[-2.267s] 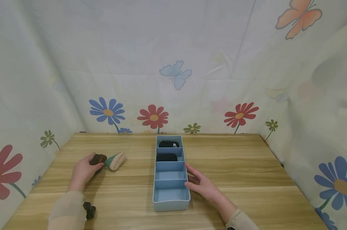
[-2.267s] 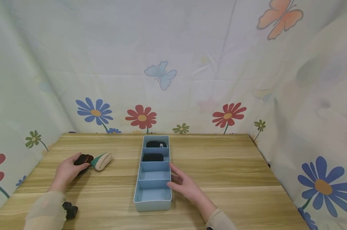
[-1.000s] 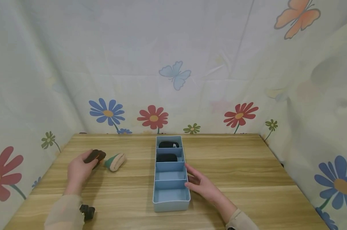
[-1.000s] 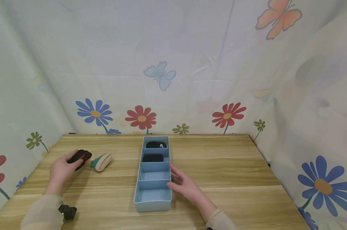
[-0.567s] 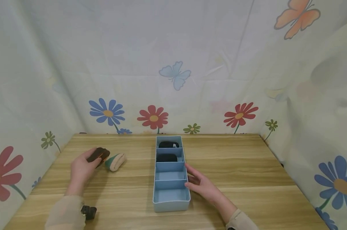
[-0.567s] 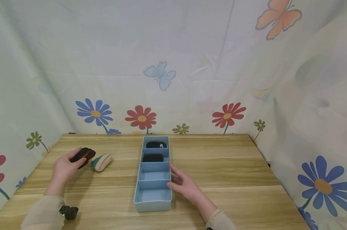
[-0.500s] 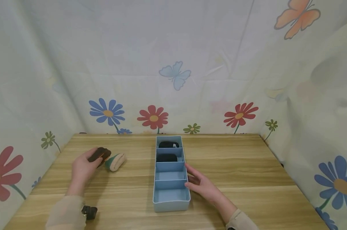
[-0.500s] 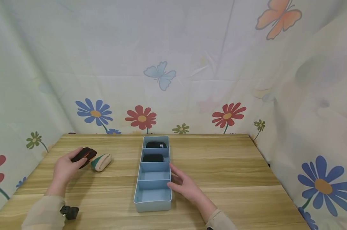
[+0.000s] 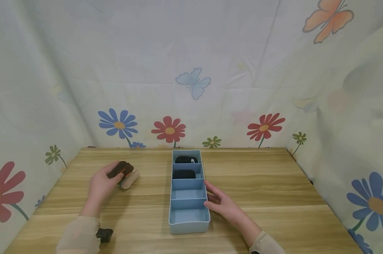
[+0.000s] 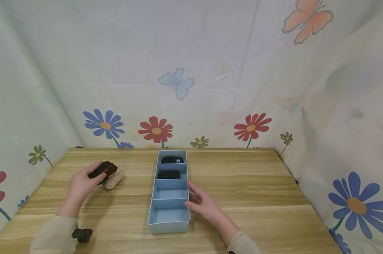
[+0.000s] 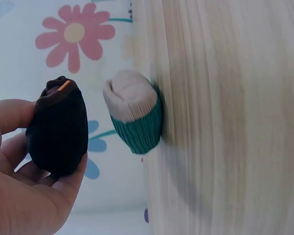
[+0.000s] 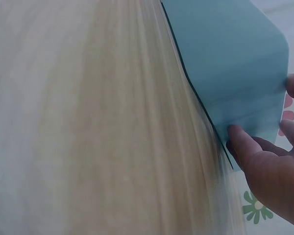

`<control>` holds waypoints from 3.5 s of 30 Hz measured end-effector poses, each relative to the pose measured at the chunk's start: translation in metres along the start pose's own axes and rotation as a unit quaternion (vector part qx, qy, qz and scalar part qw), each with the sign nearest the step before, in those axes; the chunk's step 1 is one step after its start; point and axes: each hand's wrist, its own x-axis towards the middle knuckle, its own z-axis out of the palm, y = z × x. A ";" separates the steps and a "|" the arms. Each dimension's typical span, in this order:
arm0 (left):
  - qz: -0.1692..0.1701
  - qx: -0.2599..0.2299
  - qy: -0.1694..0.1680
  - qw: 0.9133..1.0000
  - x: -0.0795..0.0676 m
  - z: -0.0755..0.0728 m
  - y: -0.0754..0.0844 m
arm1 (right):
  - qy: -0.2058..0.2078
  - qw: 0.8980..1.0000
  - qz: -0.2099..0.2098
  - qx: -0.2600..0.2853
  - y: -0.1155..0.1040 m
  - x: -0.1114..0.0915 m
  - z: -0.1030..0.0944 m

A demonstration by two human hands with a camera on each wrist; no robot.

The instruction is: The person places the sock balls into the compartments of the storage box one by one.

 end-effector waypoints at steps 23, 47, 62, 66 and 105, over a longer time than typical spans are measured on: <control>0.069 -0.041 -0.046 0.996 -0.007 0.036 0.042 | -0.003 1.000 -0.005 0.023 0.001 -0.001 0.001; 0.178 -0.082 -0.082 0.977 -0.018 0.082 0.088 | -0.001 1.000 0.010 0.021 0.001 0.000 0.000; 0.275 -0.041 -0.124 0.952 -0.025 0.105 0.111 | -0.006 1.000 -0.003 0.021 0.002 0.000 0.000; 0.284 -0.034 -0.141 0.948 -0.025 0.110 0.114 | -0.006 1.000 -0.004 0.021 0.002 0.000 0.000; 0.357 0.051 -0.241 0.901 -0.019 0.129 0.115 | -0.008 1.000 -0.001 0.022 -0.002 -0.001 0.000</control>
